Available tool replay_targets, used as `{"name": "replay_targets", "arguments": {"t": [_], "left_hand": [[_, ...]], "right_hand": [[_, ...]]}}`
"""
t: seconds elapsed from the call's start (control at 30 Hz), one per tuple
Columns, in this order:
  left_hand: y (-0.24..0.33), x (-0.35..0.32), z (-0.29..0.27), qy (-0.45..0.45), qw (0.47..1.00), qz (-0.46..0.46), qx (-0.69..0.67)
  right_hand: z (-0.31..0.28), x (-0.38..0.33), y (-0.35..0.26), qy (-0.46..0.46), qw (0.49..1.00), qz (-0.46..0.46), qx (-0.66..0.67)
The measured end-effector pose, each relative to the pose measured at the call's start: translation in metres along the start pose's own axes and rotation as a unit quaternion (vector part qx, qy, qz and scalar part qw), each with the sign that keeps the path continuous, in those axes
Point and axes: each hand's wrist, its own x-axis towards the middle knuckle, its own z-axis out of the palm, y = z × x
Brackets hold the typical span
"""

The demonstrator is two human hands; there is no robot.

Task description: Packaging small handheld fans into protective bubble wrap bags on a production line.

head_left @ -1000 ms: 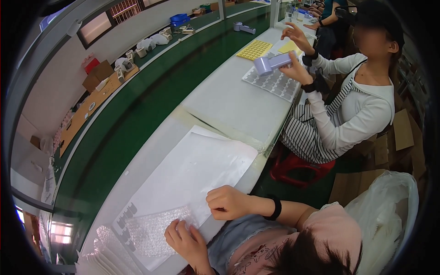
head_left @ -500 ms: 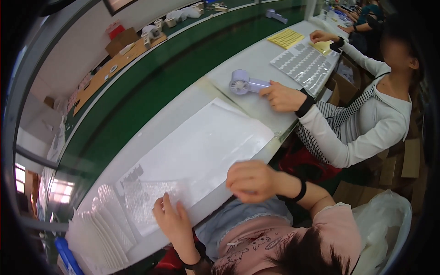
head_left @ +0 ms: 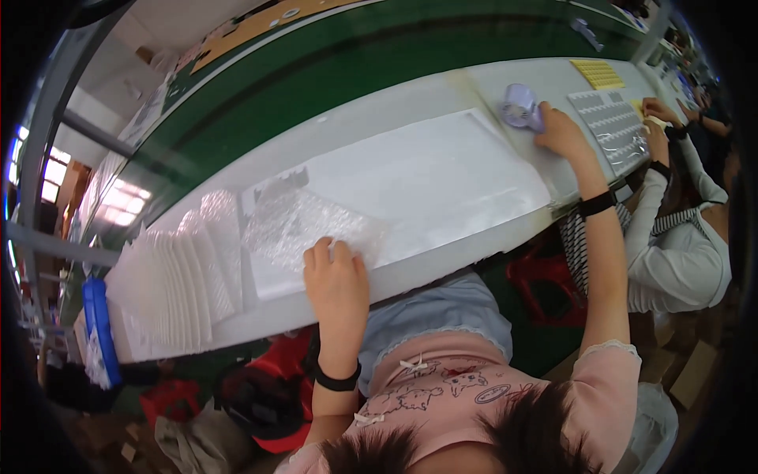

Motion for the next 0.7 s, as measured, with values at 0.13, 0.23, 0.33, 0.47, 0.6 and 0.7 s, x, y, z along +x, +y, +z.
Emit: {"name": "replay_targets", "arguments": {"t": [0.13, 0.23, 0.33, 0.47, 0.6, 0.7], "left_hand": [[-0.002, 0.000, -0.001, 0.009, 0.999, -0.009, -0.033], [-0.003, 0.003, -0.005, 0.013, 0.994, -0.056, -0.097], [-0.004, 0.004, -0.005, 0.024, 0.987, -0.066, -0.144], [-0.005, 0.011, 0.000, 0.059, 0.983, -0.040, -0.167], [-0.005, 0.015, 0.005, 0.075, 0.981, -0.032, -0.179], [-0.009, 0.017, 0.002, 0.074, 0.979, -0.037, -0.188]], "right_hand": [[-0.007, -0.011, -0.005, 0.041, 0.993, -0.025, 0.110], [-0.027, -0.041, -0.031, 0.058, 0.982, -0.037, 0.174], [-0.038, -0.079, -0.067, -0.018, 0.885, -0.119, 0.450], [-0.046, -0.121, -0.123, -0.137, 0.784, -0.220, 0.564], [-0.039, -0.132, -0.152, -0.106, 0.797, -0.324, 0.499], [-0.027, -0.130, -0.160, -0.081, 0.815, -0.358, 0.448]]}}
